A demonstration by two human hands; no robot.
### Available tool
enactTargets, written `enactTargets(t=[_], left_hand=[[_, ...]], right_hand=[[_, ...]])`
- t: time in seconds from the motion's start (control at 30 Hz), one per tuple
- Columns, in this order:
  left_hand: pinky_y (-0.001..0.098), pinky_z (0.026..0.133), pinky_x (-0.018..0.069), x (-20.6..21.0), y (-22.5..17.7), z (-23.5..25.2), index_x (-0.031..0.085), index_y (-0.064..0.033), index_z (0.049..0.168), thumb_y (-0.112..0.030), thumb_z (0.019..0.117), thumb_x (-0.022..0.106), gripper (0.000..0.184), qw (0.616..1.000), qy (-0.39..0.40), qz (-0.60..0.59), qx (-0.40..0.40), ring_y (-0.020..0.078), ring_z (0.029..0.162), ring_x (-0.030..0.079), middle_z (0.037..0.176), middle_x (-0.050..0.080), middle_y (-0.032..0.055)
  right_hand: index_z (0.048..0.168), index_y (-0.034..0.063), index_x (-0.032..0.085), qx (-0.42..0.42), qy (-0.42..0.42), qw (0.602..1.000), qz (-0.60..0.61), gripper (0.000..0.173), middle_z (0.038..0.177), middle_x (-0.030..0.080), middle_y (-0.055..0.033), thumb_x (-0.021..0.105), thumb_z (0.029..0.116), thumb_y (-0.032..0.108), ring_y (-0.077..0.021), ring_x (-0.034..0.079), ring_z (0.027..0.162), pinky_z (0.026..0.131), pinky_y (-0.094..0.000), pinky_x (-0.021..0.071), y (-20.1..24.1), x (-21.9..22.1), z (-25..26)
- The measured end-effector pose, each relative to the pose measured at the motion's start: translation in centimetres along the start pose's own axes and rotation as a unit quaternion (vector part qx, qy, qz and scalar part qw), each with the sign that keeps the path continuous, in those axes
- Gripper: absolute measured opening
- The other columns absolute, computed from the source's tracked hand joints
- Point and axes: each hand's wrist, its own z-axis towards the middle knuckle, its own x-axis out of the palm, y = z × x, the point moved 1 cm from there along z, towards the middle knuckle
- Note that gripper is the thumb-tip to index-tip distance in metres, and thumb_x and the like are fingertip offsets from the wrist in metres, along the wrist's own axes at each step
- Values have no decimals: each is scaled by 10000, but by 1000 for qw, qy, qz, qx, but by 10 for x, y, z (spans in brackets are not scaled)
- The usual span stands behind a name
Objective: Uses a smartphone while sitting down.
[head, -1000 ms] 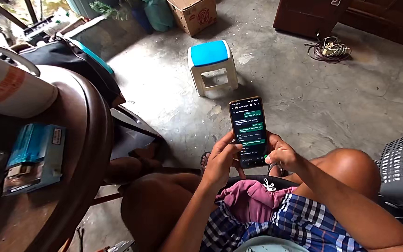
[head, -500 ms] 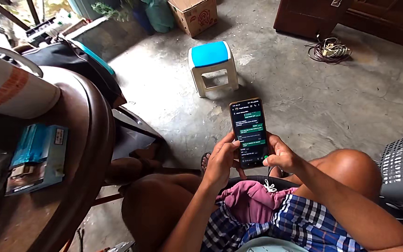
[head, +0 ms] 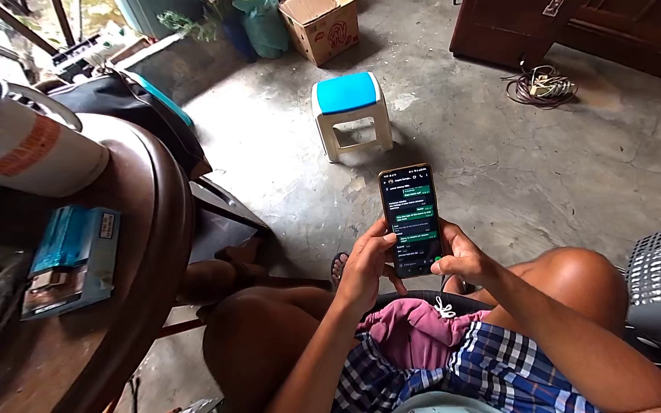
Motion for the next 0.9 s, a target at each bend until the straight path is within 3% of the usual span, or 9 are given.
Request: enactTargets(t=[0.9], left_hand=[[315, 510, 604, 0, 2, 2, 517, -71, 1384, -293, 1066, 367, 416, 1000, 5, -7, -4, 246, 854, 754, 1149, 701, 200]], right_hand=[[1371, 40, 488, 15, -28, 999, -32, 568, 1196, 713, -40, 598, 816, -13, -125, 705, 1078, 955, -336, 594, 4, 4, 2]])
